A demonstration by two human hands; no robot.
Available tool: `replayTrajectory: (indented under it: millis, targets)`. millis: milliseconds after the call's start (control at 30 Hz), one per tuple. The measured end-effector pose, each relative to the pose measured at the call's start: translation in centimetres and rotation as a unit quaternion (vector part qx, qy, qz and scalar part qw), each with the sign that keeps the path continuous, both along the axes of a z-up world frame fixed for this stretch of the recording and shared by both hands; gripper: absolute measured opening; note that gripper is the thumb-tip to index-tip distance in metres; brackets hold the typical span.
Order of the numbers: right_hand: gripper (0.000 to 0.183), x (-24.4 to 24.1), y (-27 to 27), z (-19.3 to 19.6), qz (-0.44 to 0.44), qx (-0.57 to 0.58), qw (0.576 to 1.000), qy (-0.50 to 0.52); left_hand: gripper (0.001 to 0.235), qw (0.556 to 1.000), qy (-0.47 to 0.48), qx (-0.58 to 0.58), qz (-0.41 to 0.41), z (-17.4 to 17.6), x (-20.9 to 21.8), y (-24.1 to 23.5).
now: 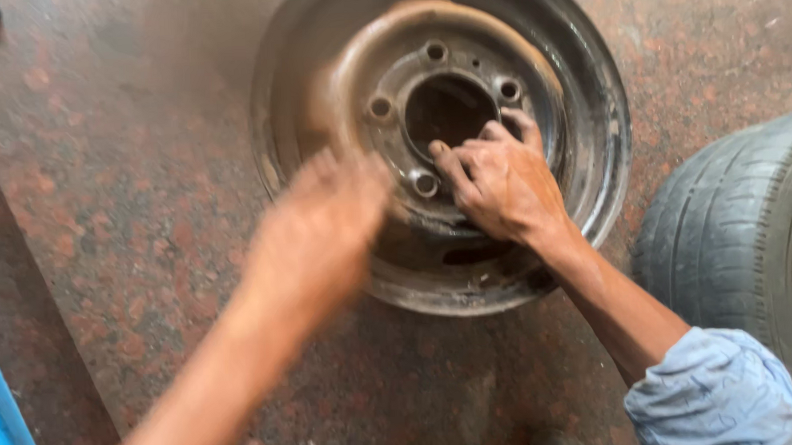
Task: The person scrubs the inner surface of a metal wheel rim using a small abrasive pad. They repeatedly rub the central hub and surrounding areas with both hands, focusing on removing dirt or residue from the rim's interior.
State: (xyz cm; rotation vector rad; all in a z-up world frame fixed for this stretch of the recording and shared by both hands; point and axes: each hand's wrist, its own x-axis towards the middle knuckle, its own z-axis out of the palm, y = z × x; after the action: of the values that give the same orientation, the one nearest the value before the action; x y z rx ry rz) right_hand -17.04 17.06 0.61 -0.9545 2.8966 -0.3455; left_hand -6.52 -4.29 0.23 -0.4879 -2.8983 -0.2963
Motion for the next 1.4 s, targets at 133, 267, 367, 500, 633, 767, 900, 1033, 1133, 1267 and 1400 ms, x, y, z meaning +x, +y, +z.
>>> replayTrajectory:
  millis: [133, 267, 367, 500, 633, 767, 900, 1033, 1133, 1267, 1400]
  targets:
    - [0.054, 0.4, 0.9, -0.9, 0.07, -0.002, 0.996, 0.061, 0.059, 0.999, -0.042, 0.002, 0.021, 0.3, -1.9, -1.3]
    - [0.057, 0.1, 0.4, -0.7, 0.021, -0.029, 0.999, 0.03, 0.063, 0.996, -0.023, -0.023, -0.08, 0.1, 1.0, 0.0]
    - [0.058, 0.0, 0.4, -0.3, 0.034, -0.02, 0.999, 0.027, 0.066, 0.99, -0.018, -0.12, -0.066, -0.5, -2.5, -4.2]
    - [0.06, 0.0, -0.3, 0.4, 0.004, -0.033, 0.999, 0.002, 0.065, 0.978, -0.072, -0.158, -0.118, 0.6, 0.4, -2.5]
    - [0.058, -0.1, -0.1, 0.5, 0.014, -0.029, 0.999, 0.026, 0.078, 0.974, -0.17, -0.1, -0.108, 1.7, -1.8, -4.0]
    - [0.06, -0.1, -0.2, 0.2, -0.005, 0.006, 1.0, -0.025, 0.064, 0.988, -0.048, -0.098, -0.106, 0.3, -2.9, -4.1]
    - [0.056, -0.5, -0.6, 0.3, 0.007, -0.023, 0.999, 0.03, 0.081, 0.978, -0.063, -0.148, -0.132, -0.8, -2.4, -3.8]
    - [0.054, 0.3, 0.0, 0.0, 0.016, -0.023, 1.0, 0.01, 0.057, 0.993, -0.072, -0.04, -0.083, -0.6, -5.8, -5.6]
    - [0.054, 0.1, 0.1, 0.2, 0.009, -0.036, 0.999, 0.014, 0.057, 0.978, -0.131, -0.126, -0.103, -0.4, -1.0, -1.6]
    - [0.053, -0.3, 0.3, -0.5, 0.045, -0.039, 0.997, 0.051, 0.074, 0.982, -0.064, -0.137, -0.11, 0.2, -4.9, -4.5]
    - [0.051, -0.6, 0.3, -0.2, 0.034, -0.038, 0.997, 0.051, 0.064, 0.992, -0.063, -0.02, -0.107, 0.3, -1.0, -2.4]
